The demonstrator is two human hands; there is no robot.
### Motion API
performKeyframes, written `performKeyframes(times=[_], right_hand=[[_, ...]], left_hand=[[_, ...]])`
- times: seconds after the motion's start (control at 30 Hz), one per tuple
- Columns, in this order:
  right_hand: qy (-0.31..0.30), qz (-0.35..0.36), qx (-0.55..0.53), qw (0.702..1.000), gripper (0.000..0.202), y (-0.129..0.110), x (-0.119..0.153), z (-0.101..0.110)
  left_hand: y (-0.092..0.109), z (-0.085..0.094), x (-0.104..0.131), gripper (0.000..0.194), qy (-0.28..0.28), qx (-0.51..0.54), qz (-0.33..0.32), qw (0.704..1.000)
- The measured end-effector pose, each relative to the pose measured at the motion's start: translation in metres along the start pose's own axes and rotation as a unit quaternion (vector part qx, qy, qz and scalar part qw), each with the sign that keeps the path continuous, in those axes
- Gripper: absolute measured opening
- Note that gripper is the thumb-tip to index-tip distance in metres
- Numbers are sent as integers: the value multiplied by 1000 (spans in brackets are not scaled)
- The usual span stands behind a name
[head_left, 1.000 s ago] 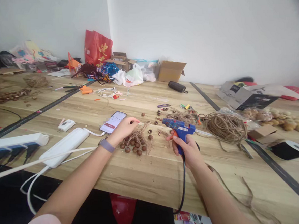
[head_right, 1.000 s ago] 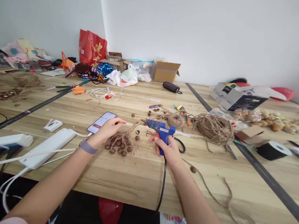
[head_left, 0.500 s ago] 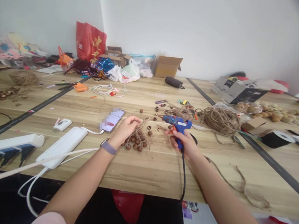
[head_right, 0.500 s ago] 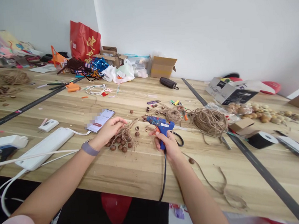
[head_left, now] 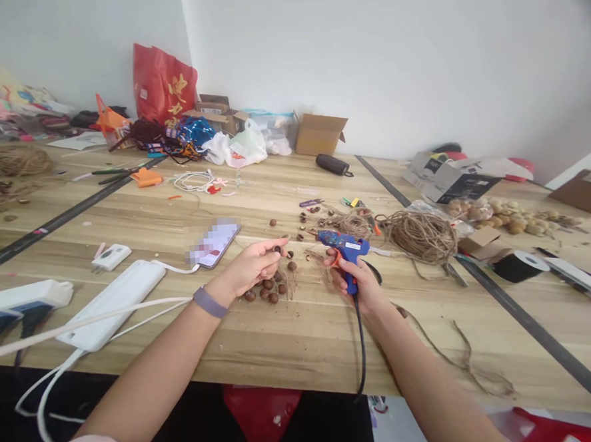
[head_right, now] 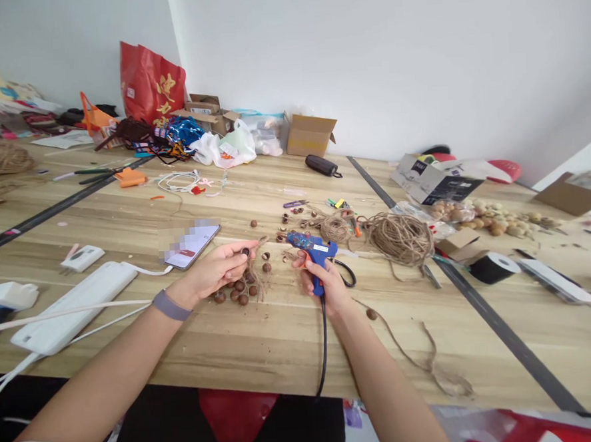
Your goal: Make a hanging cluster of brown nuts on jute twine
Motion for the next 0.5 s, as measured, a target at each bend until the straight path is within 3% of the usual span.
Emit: performKeyframes(times=[0.13,0.33,0.5], right_hand=[[-28,-13,-28,999,28,-8,0,-11],[-101,-24,-45,994,24,-20,-5,-32],[-96,-34,-4,995,25,-8,-11,-27]], left_hand=[[1,0,1,48,-18,21,-26,999],[-2,7,-5,39,5,81,-50,995],[-1,12,-6,44,35,106,-62,992]])
Point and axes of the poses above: each hand's wrist, its own x-axis away from the middle knuckle, its own z-axis out of the back of the hand, y = z × x, the point moved 5 cm from there along -x, towards the middle knuckle, and after that the axes turned 14 degrees about x, right-handed, at the moved point
